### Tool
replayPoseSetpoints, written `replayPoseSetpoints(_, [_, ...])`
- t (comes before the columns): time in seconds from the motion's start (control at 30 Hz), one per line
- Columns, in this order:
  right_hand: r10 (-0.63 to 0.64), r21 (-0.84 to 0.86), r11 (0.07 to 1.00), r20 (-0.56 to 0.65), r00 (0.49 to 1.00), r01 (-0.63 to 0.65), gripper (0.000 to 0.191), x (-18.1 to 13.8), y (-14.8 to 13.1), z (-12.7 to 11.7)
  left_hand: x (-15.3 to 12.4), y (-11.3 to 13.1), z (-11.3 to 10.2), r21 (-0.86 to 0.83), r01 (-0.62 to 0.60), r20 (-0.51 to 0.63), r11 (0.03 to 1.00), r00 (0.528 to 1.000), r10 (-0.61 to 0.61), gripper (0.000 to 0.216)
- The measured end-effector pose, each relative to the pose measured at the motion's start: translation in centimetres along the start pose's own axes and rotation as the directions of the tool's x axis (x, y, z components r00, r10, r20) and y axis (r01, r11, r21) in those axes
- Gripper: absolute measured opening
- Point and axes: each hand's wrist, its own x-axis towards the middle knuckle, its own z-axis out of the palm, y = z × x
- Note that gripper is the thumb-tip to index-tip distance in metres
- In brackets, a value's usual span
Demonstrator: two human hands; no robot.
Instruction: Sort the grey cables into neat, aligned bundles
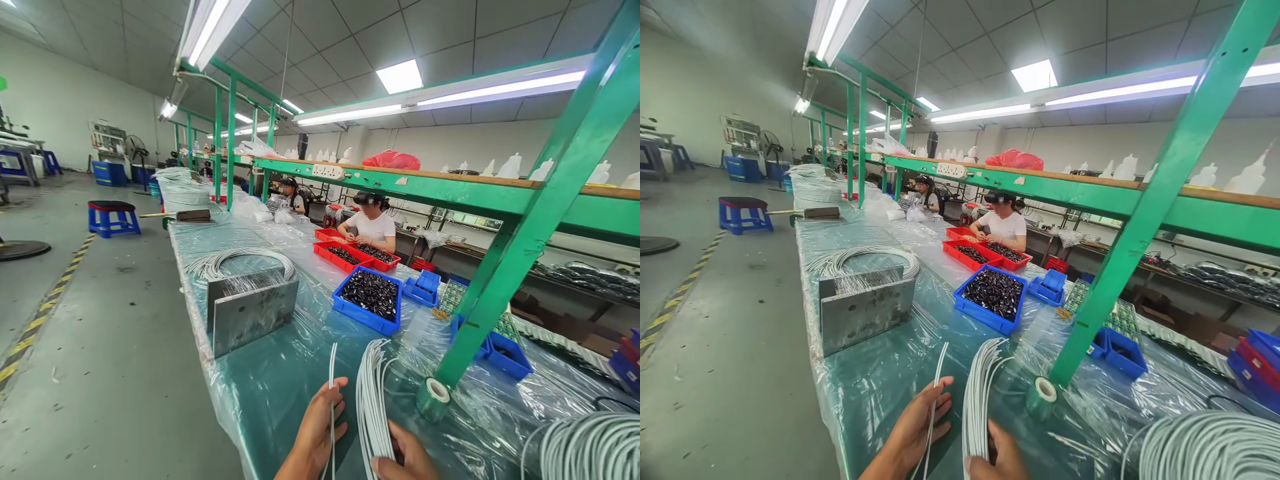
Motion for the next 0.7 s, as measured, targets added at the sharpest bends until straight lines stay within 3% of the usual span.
replayPoseSetpoints(0.1, [-0.055, 0.011, 0.998, 0.034, 0.998, 0.054, 0.041, -0.3, -0.6, 0.4, -0.1, -0.7, 0.6, 0.021, 0.017, 0.078, 1.0, 0.997, -0.019, 0.015])
replayPoseSetpoints(0.3, [-0.2, -0.235, 0.959, -0.148, 0.969, 0.162, 0.026, -0.8, -1.8, 1.0, 0.1, -1.6, 1.7, 0.043, 0.021, 0.128, 0.999, 0.991, -0.026, 0.018])
replayPoseSetpoints(0.4, [-0.071, -0.045, 0.997, -0.257, 0.964, 0.062, 0.031, -1.1, -3.0, 0.8, 0.0, -1.5, 1.9, 0.054, 0.014, 0.14, 0.998, 0.99, -0.022, 0.021])
replayPoseSetpoints(0.5, [0.13, 0.172, 0.981, -0.265, 0.956, -0.086, 0.047, -1.1, -3.7, 0.2, -0.2, -1.4, 2.1, 0.072, 0.012, 0.147, 0.997, 0.989, -0.022, 0.021])
replayPoseSetpoints(0.6, [0.194, 0.132, 0.977, -0.25, 0.949, -0.165, 0.059, -0.8, -3.2, -0.4, -0.2, -1.3, 2.2, 0.092, 0.021, 0.148, 0.996, 0.988, -0.034, 0.021])
replayPoseSetpoints(0.7, [0.128, -0.023, 0.99, -0.284, 0.95, -0.14, 0.058, -0.4, -1.7, -0.3, -0.2, -1.4, 2.2, 0.093, 0.021, 0.155, 0.995, 0.987, -0.035, 0.021])
